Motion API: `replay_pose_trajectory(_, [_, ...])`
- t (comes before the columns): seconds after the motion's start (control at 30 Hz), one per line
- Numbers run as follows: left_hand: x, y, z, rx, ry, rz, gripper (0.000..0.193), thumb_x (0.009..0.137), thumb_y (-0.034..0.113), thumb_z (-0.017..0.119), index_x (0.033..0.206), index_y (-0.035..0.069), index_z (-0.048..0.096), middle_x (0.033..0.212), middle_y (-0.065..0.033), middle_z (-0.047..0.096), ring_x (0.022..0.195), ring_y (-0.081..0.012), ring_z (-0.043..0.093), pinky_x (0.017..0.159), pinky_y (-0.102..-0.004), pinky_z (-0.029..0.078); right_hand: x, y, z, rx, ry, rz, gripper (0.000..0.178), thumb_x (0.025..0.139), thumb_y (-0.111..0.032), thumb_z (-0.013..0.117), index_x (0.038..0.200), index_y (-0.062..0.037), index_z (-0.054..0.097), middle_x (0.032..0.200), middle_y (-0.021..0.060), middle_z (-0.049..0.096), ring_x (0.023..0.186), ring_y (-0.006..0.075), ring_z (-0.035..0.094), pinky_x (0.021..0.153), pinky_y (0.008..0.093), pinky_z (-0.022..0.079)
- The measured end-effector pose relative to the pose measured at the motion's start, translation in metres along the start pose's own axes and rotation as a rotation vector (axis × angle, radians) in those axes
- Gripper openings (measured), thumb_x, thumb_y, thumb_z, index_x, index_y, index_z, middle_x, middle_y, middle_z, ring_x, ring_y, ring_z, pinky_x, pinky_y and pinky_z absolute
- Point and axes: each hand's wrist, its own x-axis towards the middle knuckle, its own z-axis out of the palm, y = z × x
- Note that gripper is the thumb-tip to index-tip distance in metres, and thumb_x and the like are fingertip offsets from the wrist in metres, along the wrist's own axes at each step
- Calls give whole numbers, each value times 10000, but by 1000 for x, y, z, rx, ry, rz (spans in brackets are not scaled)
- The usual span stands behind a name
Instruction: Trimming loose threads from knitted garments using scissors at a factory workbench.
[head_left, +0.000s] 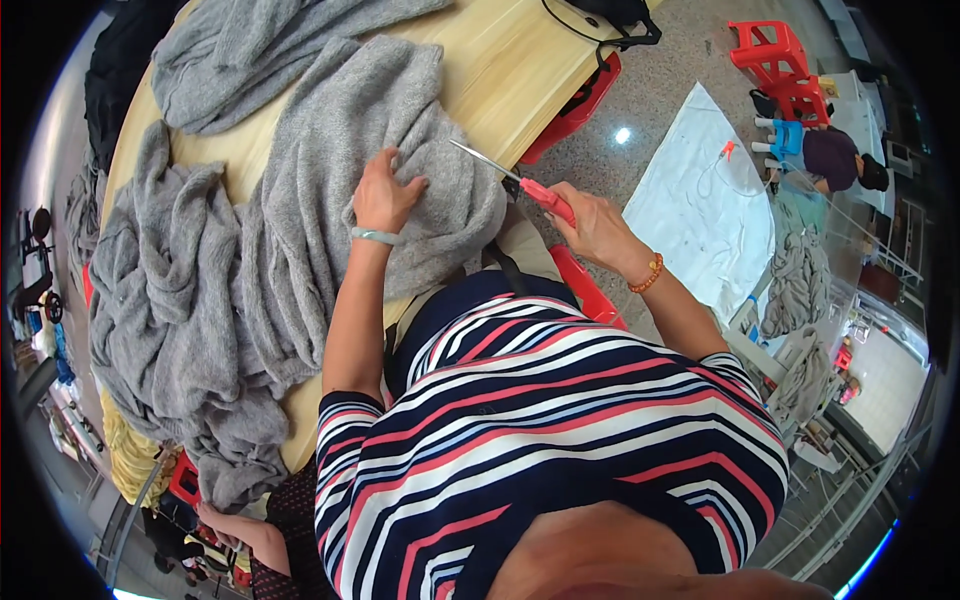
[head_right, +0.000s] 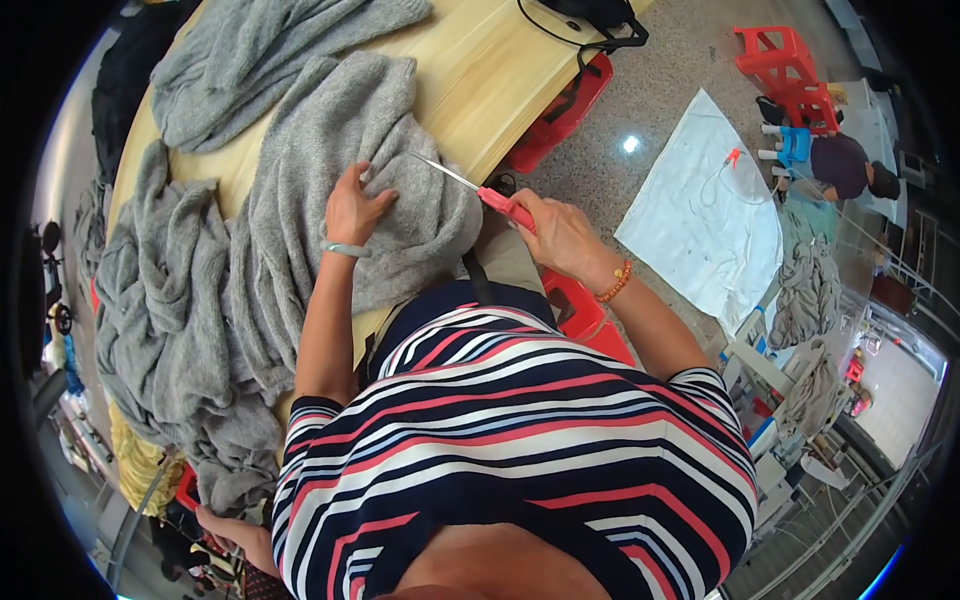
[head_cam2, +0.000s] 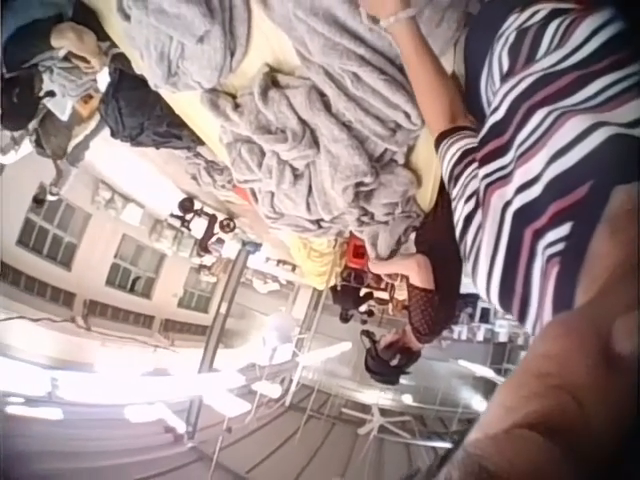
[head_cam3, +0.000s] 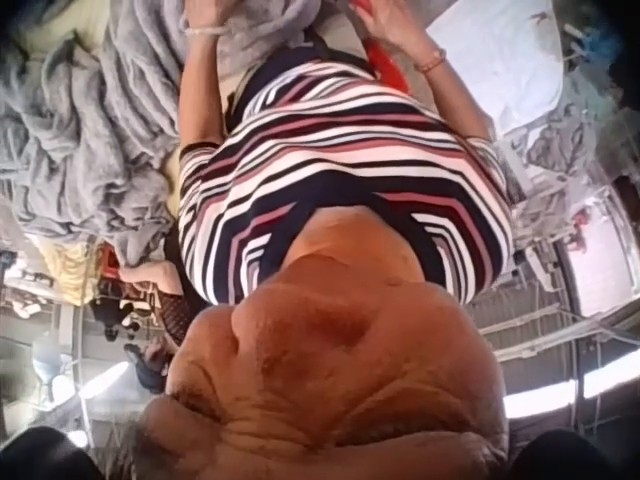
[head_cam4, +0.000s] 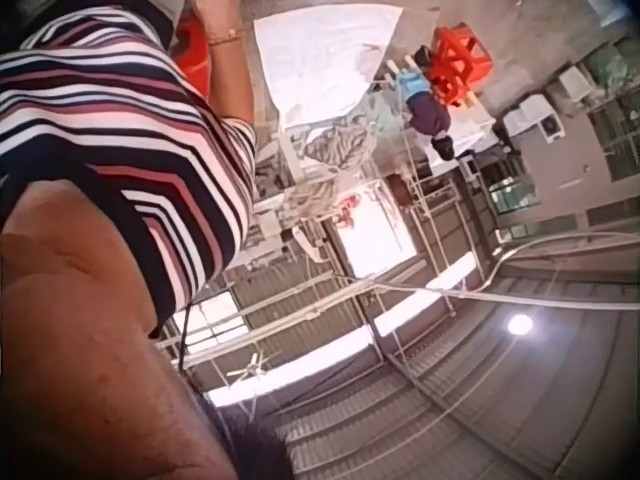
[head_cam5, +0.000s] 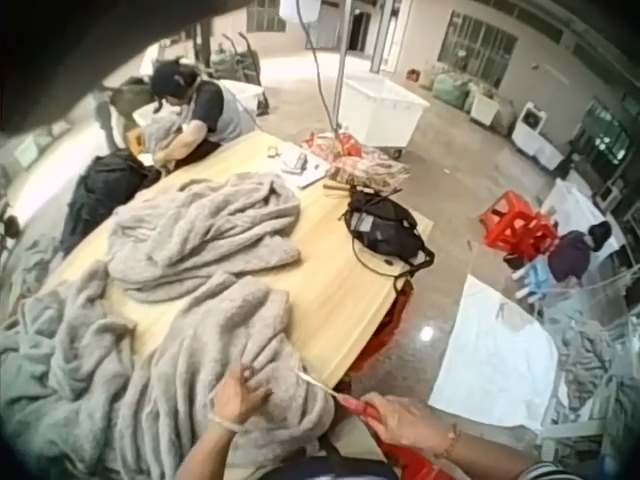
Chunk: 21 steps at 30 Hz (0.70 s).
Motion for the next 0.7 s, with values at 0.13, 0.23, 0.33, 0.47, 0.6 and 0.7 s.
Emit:
replay_pose_trajectory(0.13, [-15, -15, 4, -908, -163, -238, 423, 905, 258, 657, 1228, 0, 567, 1152, -149, 649, 1035, -270, 633, 896, -384, 499, -3, 5, 1, -21, -25, 12, 228, 899, -195, 590, 1089, -81, 536, 817, 211, 639, 805, 400, 630, 712, 485, 498])
replay_pose_trajectory(0.23, [-13, -48, 19, -1740, -301, -791, 337, 950, 211, 585, 1211, -3, 574, 1166, -158, 643, 1040, -274, 633, 956, -376, 488, -2, 6, 3, -11, -42, 1, 238, 898, -199, 590, 1099, -83, 537, 814, 207, 633, 803, 398, 627, 711, 487, 495])
replay_pose_trajectory(0.33, [-30, -41, 29, -1681, -351, -714, 283, 928, 172, 615, 1156, 5, 594, 1150, -139, 651, 1043, -248, 635, 976, -376, 490, -2, 2, 4, -11, -91, 34, 270, 886, -162, 618, 1110, -54, 515, 878, 208, 632, 846, 401, 620, 730, 468, 495])
replay_pose_trajectory(0.47, [-43, -23, 27, -1586, -377, -693, 242, 903, 108, 644, 1128, 23, 617, 1060, -87, 677, 947, -176, 646, 856, -298, 512, -1, -2, 3, -24, -103, 12, 275, 882, -159, 619, 1114, -54, 515, 888, 210, 633, 861, 399, 619, 739, 463, 495])
replay_pose_trajectory(0.6, [-42, -46, 48, -1450, -222, -356, 190, 874, 71, 677, 1058, 27, 657, 929, -30, 682, 767, -100, 608, 731, -220, 481, -3, -8, -2, -70, -173, 4, 255, 887, -171, 606, 1098, -54, 525, 887, 213, 635, 856, 397, 620, 736, 466, 494])
replay_pose_trajectory(0.7, [-37, -43, 56, -1119, 72, -208, 103, 842, 83, 718, 919, 19, 691, 709, 62, 600, 582, -26, 469, 523, -185, 358, -5, -16, -9, -104, -251, -26, 253, 886, -203, 607, 1079, -58, 535, 838, 216, 635, 815, 406, 622, 709, 478, 490])
